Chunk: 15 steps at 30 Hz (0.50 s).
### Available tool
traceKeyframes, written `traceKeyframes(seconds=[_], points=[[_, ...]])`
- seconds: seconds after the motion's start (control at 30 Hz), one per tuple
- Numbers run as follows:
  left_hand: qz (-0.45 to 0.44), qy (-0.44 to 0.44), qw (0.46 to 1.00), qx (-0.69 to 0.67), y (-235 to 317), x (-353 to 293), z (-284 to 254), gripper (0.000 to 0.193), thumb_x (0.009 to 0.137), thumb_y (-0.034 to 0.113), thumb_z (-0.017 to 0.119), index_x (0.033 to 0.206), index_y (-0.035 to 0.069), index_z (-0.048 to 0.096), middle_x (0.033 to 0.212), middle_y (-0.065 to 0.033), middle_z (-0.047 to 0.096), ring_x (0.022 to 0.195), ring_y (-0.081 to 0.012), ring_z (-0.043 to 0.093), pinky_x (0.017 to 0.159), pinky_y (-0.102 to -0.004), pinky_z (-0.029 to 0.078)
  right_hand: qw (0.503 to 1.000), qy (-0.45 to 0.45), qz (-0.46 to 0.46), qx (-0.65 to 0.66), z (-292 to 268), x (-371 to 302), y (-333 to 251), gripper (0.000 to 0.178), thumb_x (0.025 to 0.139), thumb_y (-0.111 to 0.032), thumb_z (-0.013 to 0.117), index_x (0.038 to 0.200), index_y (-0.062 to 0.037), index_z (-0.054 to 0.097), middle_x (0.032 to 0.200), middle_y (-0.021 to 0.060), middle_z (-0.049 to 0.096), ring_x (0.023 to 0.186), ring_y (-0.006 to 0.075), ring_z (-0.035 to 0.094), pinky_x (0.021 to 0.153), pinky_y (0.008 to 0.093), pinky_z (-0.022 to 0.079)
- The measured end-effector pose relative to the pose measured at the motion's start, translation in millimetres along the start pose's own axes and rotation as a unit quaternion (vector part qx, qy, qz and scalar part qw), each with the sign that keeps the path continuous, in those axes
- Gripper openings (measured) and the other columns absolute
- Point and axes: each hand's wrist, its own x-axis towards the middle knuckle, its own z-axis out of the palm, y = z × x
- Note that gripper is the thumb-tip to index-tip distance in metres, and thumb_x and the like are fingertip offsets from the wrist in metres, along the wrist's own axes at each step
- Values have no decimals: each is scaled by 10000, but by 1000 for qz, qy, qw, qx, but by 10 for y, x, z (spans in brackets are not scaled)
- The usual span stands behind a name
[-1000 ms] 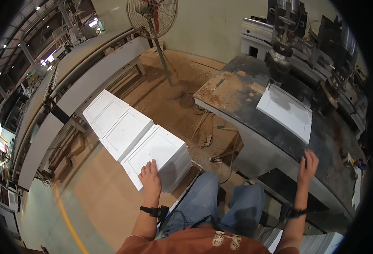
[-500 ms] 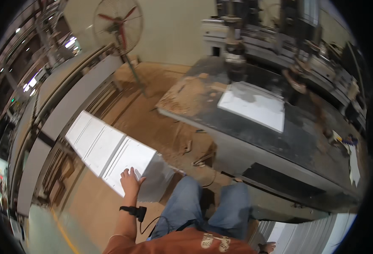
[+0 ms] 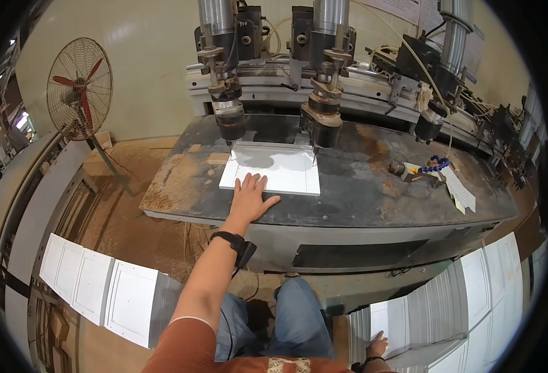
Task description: The worker is repeatedly taking white panels from a stack, feeding them into a woodworking drill press, and then placing the processed panels onto a new stack.
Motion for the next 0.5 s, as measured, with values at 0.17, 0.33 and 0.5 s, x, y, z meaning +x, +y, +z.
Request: traceKeyframes(seconds=[0.17, 0.33, 0.5], points=[[9, -19, 1000, -12, -103, 7, 98, 807, 863, 665, 515, 1419, 84, 455, 1467, -140, 417, 1427, -330, 259, 1170, -536, 149, 987, 109, -43, 108, 47, 3, -519, 789, 665, -111, 721, 1365, 2, 375, 1179, 237, 497, 1072, 414, 531, 900, 456, 495], [46, 29, 998, -34, 14, -156, -23, 740, 826, 599, 621, 1338, 72, 528, 1350, -149, 495, 1304, -341, 395, 1127, -540, 224, 952, 248, 13, 179, -561, 254, -175, 433, 704, -82, 637, 1122, 12, 577, 1004, 216, 543, 941, 419, 559, 832, 509, 473], [134, 129, 981, -57, 70, -850, -246, 441, 737, 256, 732, 1128, 77, 635, 1072, -123, 579, 1042, -323, 541, 942, -467, 415, 869, 289, -24, 401, -1190, -106, 198, 455, 757, -84, 594, 1190, 46, 548, 1126, 233, 566, 1091, 396, 547, 952, 458, 429]])
